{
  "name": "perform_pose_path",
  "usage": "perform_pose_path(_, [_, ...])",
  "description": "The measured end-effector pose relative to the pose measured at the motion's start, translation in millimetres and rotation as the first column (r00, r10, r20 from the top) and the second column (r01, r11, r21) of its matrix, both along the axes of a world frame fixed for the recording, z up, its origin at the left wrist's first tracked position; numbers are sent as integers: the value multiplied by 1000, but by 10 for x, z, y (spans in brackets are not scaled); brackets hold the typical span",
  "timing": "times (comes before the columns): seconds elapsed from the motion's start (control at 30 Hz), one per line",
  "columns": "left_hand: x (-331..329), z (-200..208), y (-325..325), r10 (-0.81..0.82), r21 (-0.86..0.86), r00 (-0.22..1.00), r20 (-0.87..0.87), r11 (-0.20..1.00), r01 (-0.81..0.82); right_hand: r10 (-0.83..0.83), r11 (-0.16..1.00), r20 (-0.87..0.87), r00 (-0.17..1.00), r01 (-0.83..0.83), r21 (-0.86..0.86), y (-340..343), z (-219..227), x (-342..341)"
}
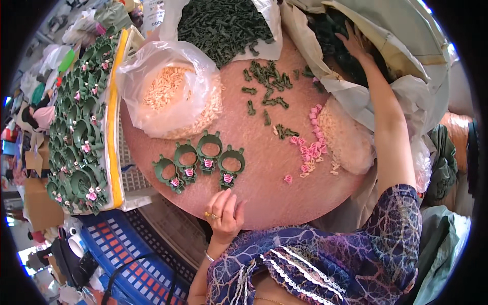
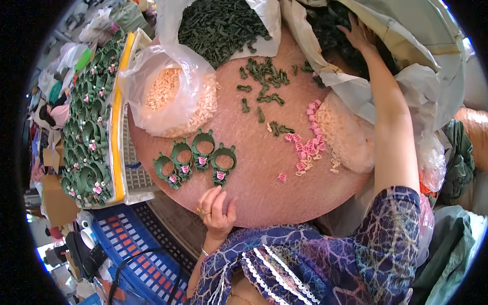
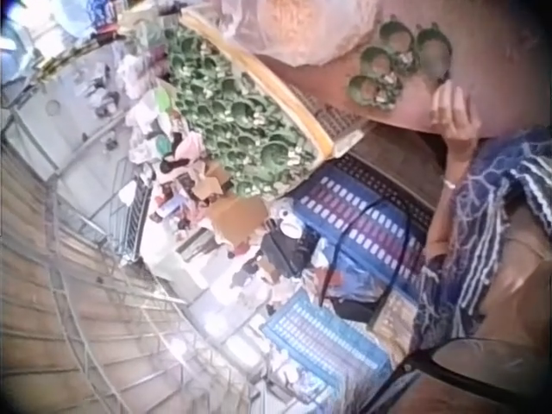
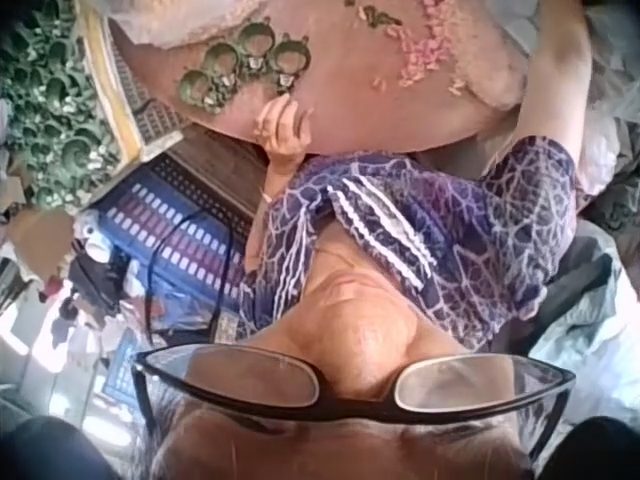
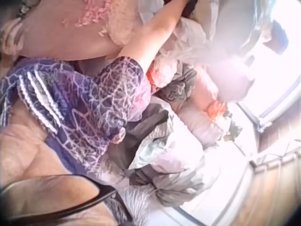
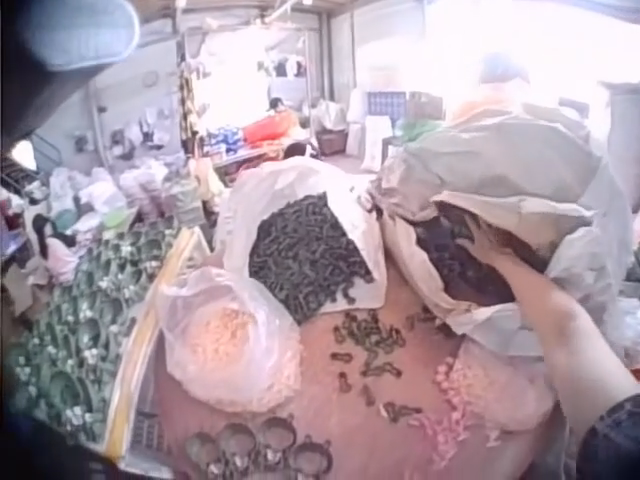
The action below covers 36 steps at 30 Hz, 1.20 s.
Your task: Manually attaching small pink plastic flower components onto circular green plastic toy frames.
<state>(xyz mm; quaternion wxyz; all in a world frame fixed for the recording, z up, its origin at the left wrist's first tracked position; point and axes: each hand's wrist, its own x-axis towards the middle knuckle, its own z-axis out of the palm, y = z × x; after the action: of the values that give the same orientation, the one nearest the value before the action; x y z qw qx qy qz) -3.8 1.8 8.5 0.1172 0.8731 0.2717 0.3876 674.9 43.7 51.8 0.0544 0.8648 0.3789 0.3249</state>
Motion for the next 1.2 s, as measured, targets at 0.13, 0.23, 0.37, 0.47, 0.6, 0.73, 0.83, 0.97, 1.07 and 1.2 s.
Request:
perform_pose_path(0.13, [189, 301, 20, -92, 53, 996, 9, 994, 91, 371, 872, 42, 928, -364, 327, -5, -418, 452])
perform_pose_path(0.23, [710, 786, 260, -303, 100, 944, -130, 943, 317, 362, 926, -19, 932, -358, 122, -220, -435, 660])
perform_pose_path(0.37, [1874, 681, 824, -370, 268, 869, -330, 846, 462, 399, 916, -306, 864, -357, 185, 89, -344, -220])
perform_pose_path(0.47, [2909, 343, 1033, -452, 107, 845, -285, 861, 497, 386, 922, -182, 904, -371, 110, -157, -396, -161])
perform_pose_path(0.6, [3605, 143, 1039, -327, -158, 899, -293, 943, 292, 407, 913, -481, 777, -328, 243, -37, -463, -415])
perform_pose_path(0.73, [3834, 17, 1050, -220, -93, 944, -247, 975, 203, 341, 939, -679, 650, -198, 282, -109, -486, -319])
perform_pose_path(0.83, [3757, -31, 1245, -229, -73, 896, -380, 973, 218, 266, 963, -628, 731, -227, 145, -86, -373, -389])
perform_pose_path(0.97, [3326, -2, 1735, -291, -46, 809, -510, 949, 313, 293, 956, -633, 717, -241, 169, -42, -342, -495])
perform_pose_path(1.07, [3052, 141, 2040, -195, 157, 736, -648, 912, 379, 312, 950, -626, 715, -241, 197, -143, -371, -358])
perform_pose_path(1.2, [2669, 201, 2386, 18, 557, 874, -486, 776, 294, 322, 947, -622, 714, -260, 191, -3, -354, -421])
